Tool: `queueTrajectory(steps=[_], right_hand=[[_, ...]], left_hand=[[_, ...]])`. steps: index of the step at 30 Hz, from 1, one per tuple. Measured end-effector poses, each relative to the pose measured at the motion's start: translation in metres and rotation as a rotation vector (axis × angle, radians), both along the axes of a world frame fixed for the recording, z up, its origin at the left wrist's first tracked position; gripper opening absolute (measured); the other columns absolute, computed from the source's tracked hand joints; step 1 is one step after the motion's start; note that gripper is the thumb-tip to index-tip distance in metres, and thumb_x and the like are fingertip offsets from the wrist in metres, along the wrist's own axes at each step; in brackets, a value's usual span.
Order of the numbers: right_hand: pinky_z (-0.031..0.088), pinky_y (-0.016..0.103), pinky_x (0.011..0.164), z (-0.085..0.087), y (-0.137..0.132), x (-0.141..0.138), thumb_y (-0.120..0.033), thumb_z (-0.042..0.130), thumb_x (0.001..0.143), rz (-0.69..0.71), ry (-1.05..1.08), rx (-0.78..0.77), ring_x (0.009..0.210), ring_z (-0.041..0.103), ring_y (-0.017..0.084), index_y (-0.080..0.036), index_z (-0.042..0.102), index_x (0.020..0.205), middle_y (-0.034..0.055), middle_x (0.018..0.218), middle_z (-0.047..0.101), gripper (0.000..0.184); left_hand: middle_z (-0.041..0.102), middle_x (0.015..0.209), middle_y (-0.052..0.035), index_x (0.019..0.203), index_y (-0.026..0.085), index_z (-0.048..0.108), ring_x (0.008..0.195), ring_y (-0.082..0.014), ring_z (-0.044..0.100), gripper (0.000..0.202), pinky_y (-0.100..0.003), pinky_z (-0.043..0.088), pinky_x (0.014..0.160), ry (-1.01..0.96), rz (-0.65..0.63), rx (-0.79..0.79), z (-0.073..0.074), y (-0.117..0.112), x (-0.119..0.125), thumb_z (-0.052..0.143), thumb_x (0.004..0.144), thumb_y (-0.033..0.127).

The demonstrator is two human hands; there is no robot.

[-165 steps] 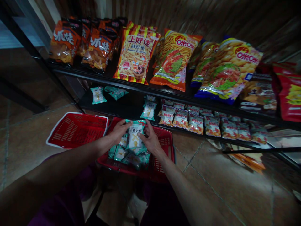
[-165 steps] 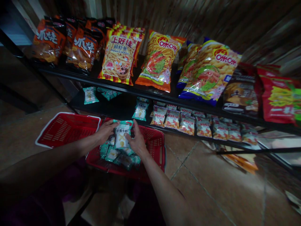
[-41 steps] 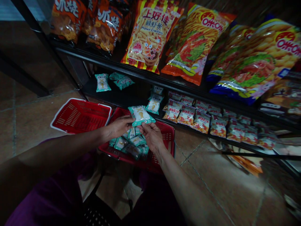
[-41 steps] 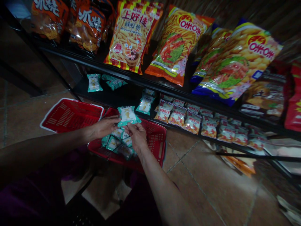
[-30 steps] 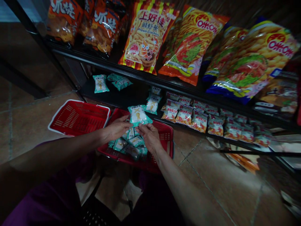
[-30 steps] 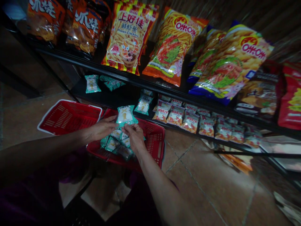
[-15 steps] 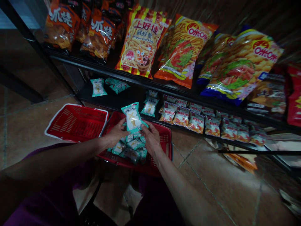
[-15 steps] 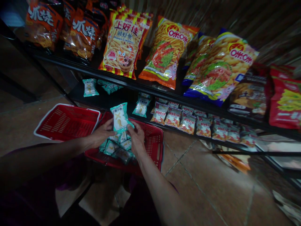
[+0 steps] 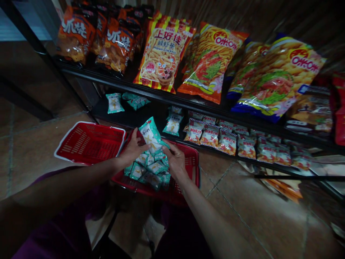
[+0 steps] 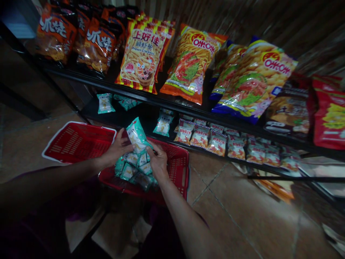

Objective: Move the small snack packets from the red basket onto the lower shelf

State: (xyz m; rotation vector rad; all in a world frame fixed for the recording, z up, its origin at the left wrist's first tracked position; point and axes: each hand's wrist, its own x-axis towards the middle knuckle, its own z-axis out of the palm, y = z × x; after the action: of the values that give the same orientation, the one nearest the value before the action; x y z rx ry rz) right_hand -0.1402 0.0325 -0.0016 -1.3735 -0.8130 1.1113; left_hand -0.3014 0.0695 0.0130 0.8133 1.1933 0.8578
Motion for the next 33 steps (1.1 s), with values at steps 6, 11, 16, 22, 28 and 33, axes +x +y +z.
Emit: queueTrajectory(steps=[6,11,16,22,28,33], right_hand=[[0.043,0.033,0.076,-0.002,0.000,0.008,-0.032,0.068,0.072,0.084,-0.266,0.095,0.080,0.056,0.018,-0.030,0.075,0.092,0.0013,0.083,0.063,0.022],[0.040,0.031,0.071,0.000,0.000,0.010,-0.030,0.066,0.072,0.136,-0.326,0.124,0.075,0.051,0.017,-0.033,0.076,0.090,0.0002,0.076,0.057,0.020],[0.040,0.031,0.071,0.000,0.000,0.012,-0.030,0.065,0.073,0.179,-0.338,0.119,0.075,0.051,0.017,-0.033,0.076,0.088,0.0002,0.076,0.056,0.019],[0.042,0.032,0.081,0.000,-0.001,0.012,-0.031,0.064,0.074,0.152,-0.319,0.084,0.086,0.055,0.019,-0.028,0.071,0.099,0.0009,0.089,0.063,0.026],[0.043,0.029,0.072,-0.003,-0.001,0.013,-0.033,0.069,0.068,0.082,-0.243,0.005,0.074,0.055,0.016,-0.023,0.067,0.085,-0.0014,0.079,0.063,0.019],[0.043,0.027,0.066,-0.007,-0.001,0.018,-0.035,0.070,0.068,0.082,-0.178,-0.028,0.073,0.055,0.016,-0.023,0.069,0.084,-0.0010,0.077,0.065,0.020]], left_hand=[[0.046,0.139,-0.0136,0.146,0.025,0.027,0.126,-0.0251,0.046,0.089,-0.039,0.042,0.100,0.095,-0.067,0.179,-0.009,0.014,-0.011,0.073,0.071,0.027],[0.056,0.128,-0.0064,0.134,0.028,0.046,0.115,-0.0209,0.053,0.067,-0.032,0.048,0.091,-0.011,-0.001,0.225,-0.009,0.019,-0.013,0.070,0.072,0.025],[0.062,0.098,-0.0022,0.103,0.022,0.057,0.085,-0.0147,0.061,0.029,-0.026,0.052,0.071,-0.067,0.013,0.159,-0.005,0.023,-0.013,0.065,0.076,0.024],[0.058,0.087,0.0018,0.087,0.020,0.052,0.077,-0.0104,0.058,0.017,-0.021,0.050,0.065,-0.030,0.038,0.157,-0.005,0.026,-0.015,0.063,0.078,0.030],[0.052,0.078,0.0025,0.078,0.019,0.051,0.073,-0.0103,0.053,0.022,-0.022,0.051,0.063,-0.058,0.073,0.108,-0.002,0.030,-0.017,0.063,0.079,0.037],[0.050,0.076,0.0019,0.076,0.019,0.052,0.070,-0.0106,0.052,0.017,-0.021,0.051,0.058,-0.070,0.028,0.092,-0.002,0.033,-0.020,0.061,0.080,0.033]])
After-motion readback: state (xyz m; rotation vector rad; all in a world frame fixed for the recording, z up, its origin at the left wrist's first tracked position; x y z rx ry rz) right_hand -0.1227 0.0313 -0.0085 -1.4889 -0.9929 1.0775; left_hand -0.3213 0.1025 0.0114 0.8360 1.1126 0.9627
